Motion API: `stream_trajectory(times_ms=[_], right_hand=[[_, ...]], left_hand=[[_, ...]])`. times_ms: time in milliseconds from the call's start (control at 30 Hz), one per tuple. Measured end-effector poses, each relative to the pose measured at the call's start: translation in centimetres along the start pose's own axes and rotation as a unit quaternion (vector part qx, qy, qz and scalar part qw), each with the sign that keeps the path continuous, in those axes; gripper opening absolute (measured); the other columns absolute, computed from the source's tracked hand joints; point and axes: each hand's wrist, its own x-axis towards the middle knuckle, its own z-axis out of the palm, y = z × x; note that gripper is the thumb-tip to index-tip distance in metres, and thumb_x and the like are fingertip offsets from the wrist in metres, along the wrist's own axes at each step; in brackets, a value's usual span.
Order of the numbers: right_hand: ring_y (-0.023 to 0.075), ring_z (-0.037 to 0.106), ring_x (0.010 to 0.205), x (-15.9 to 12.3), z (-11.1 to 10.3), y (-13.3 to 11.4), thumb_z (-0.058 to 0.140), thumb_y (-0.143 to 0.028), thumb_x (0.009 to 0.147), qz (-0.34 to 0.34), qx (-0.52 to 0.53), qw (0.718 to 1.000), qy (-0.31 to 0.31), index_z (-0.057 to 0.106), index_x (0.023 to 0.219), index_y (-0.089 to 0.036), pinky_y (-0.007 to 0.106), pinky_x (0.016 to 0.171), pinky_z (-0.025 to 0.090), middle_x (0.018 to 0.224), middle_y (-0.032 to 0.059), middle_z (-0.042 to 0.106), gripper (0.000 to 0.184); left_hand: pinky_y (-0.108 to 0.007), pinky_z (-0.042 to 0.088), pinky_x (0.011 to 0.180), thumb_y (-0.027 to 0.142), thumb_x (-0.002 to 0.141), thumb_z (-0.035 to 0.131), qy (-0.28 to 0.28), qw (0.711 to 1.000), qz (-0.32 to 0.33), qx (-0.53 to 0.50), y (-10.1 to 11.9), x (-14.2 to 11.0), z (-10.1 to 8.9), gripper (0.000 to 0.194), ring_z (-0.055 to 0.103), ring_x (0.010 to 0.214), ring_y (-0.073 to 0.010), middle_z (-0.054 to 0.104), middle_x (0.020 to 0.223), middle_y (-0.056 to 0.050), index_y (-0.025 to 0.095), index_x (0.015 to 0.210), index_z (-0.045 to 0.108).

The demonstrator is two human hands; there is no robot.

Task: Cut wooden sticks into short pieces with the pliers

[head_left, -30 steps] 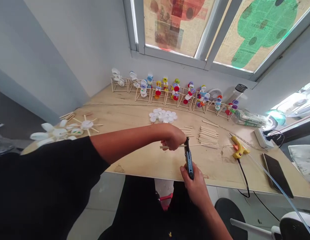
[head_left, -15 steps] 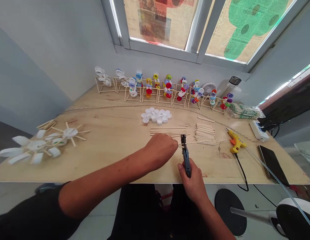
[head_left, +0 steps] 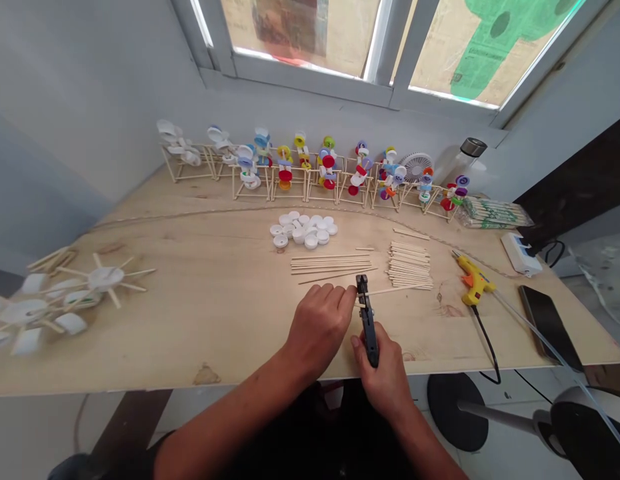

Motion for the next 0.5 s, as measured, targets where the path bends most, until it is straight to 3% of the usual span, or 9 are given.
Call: stream_trajectory(times_ms=[233, 500], right_hand=[[0.0130, 0.046, 0.051, 0.2, -0.3, 0.0, 0.046, -0.036, 0.079, -0.001, 0.022, 1.000, 0.009, 0.045, 0.068, -0.020, 0.023, 0.050, 0.034, 0.056, -0.0030, 0.050, 0.020], [0.0159, 0.052, 0.061, -0.5, -1.2, -1.0, 0.050, -0.032, 0.077, 0.018, 0.077, 0.997, -0.018, 0.051, 0.077, -0.019, 0.024, 0.057, 0.039, 0.066, -0.0003, 0.057, 0.013]], left_hand=[[-0.029, 0.035, 0.059, 0.015, 0.086, 0.040, 0.090, 0.996, 0.000, -0.003, -0.1, -0.4, 1.5, 0.017, 0.049, 0.062, -0.0157, 0.054, 0.064, -0.003, 0.013, 0.087, 0.056], [-0.028, 0.034, 0.057, 0.015, 0.087, 0.039, 0.087, 0.996, 0.016, 0.018, 0.1, -0.8, 0.8, 0.018, 0.048, 0.061, -0.0143, 0.055, 0.066, -0.003, 0.015, 0.085, 0.057]])
